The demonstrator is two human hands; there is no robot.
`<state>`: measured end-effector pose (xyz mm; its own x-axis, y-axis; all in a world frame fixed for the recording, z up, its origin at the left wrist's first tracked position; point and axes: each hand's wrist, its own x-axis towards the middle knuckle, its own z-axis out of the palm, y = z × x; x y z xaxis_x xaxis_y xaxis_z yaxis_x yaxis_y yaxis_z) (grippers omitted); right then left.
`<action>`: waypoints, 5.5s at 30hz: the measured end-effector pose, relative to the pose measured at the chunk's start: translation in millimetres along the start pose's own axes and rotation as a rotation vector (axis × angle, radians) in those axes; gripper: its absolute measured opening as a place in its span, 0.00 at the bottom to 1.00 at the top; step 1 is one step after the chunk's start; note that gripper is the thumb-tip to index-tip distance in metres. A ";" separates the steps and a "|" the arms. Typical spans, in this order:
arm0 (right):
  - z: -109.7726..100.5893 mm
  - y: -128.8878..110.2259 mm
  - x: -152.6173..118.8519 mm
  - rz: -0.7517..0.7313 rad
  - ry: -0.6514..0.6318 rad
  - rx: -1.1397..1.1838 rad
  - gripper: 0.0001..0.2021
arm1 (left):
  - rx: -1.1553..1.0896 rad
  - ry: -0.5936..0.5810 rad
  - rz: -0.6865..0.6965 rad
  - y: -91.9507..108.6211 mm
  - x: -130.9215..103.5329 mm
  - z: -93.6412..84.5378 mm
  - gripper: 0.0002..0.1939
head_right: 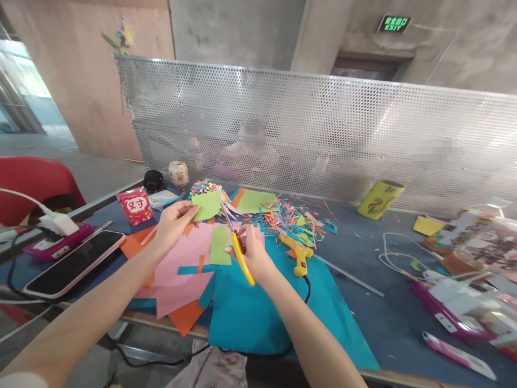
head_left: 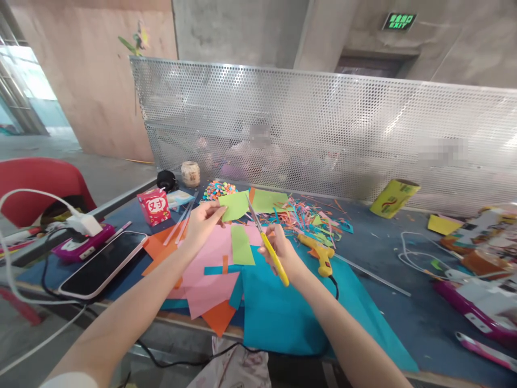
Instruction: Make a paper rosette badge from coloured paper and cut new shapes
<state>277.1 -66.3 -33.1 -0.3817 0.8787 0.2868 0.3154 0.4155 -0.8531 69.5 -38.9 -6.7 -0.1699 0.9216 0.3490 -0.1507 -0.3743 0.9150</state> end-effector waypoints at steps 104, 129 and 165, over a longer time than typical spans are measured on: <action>-9.6 -4.1 -1.0 0.020 -0.193 -0.089 0.19 | 0.390 -0.056 0.284 -22.2 23.6 -27.5 0.11; -10.3 -11.2 -1.9 0.031 -0.189 -0.163 0.16 | -0.006 -0.389 -0.372 -14.0 12.6 -14.1 0.30; -2.8 12.8 4.4 0.011 -0.023 -0.227 0.16 | -0.024 -0.368 -0.385 -12.9 4.4 -7.7 0.26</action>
<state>281.9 -56.5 -41.6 -0.3959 0.8788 0.2663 0.5059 0.4508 -0.7354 63.2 -30.7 -18.6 0.2543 0.9663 0.0404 -0.1572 0.0001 0.9876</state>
